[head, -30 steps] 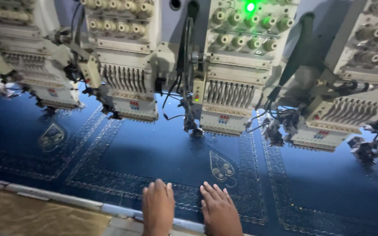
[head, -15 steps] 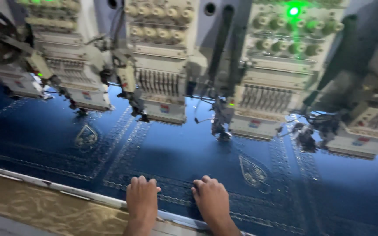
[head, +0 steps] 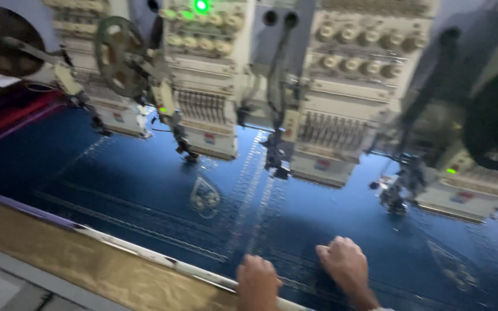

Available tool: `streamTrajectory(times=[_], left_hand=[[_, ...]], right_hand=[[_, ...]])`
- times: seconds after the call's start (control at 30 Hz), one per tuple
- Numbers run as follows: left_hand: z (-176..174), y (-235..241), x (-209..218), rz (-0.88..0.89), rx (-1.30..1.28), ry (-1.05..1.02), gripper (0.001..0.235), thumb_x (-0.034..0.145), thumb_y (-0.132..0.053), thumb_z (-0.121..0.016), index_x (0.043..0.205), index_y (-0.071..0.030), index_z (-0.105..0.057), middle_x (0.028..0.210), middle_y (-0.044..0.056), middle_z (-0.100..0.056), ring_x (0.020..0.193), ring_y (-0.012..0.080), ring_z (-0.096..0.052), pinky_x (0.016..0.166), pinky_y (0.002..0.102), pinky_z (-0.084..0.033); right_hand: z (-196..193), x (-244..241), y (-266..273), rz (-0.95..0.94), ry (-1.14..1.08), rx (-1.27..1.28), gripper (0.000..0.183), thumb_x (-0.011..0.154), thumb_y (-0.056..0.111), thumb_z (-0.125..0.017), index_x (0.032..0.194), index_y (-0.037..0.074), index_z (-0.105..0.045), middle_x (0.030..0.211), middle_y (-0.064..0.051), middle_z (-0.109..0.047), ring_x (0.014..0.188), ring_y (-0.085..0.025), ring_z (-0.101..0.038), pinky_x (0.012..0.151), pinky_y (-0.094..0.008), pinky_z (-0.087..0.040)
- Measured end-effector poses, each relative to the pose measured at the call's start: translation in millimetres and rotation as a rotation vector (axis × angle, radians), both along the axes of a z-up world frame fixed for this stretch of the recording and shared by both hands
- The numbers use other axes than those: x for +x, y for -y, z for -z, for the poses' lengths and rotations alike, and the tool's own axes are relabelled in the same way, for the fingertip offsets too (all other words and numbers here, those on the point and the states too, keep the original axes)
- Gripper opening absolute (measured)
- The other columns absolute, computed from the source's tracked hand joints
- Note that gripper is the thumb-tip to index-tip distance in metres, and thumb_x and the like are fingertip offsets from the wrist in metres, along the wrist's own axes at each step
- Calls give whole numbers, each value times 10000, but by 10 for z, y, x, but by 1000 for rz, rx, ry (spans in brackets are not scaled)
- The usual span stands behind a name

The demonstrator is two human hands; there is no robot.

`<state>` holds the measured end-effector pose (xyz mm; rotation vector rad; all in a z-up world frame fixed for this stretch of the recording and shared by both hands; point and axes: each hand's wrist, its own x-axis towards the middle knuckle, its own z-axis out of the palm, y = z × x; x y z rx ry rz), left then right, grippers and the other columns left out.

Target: The person threads a needle on an industrial embroidery machine and then presses buttons on the control panel to start the embroidery process on a blue textile.

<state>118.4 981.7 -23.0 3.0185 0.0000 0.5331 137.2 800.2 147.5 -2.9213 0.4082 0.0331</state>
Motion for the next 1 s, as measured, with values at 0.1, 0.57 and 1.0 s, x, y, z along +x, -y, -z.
streamTrajectory(times=[0.1,0.57,1.0], left_hand=[[4,149,16,12,-77,-42,129,843,-177,-567,837,-142,-691,838,68,-591,934,323,-518,766,471,-435],[-256,197,72,239,-258,-291,335,1005,-53,-545,724,-21,-724,985,175,-594,1172,477,-454,960,604,-376],[-582,-171,244,263,-611,-549,244,1031,-326,-533,923,-189,-704,905,57,-567,995,308,-523,883,436,-412]], right_hand=[[-256,50,-255,162,-201,224,496,906,456,-402,1017,62,-682,1144,-163,-716,1108,-371,-669,936,-454,-494],[128,411,-593,142,-91,381,288,975,369,-473,1143,288,-692,1166,-49,-787,1071,-342,-737,913,-427,-513],[1199,92,-428,-324,576,657,251,992,121,-511,872,30,-711,619,33,-519,499,-82,-452,531,-265,-355]])
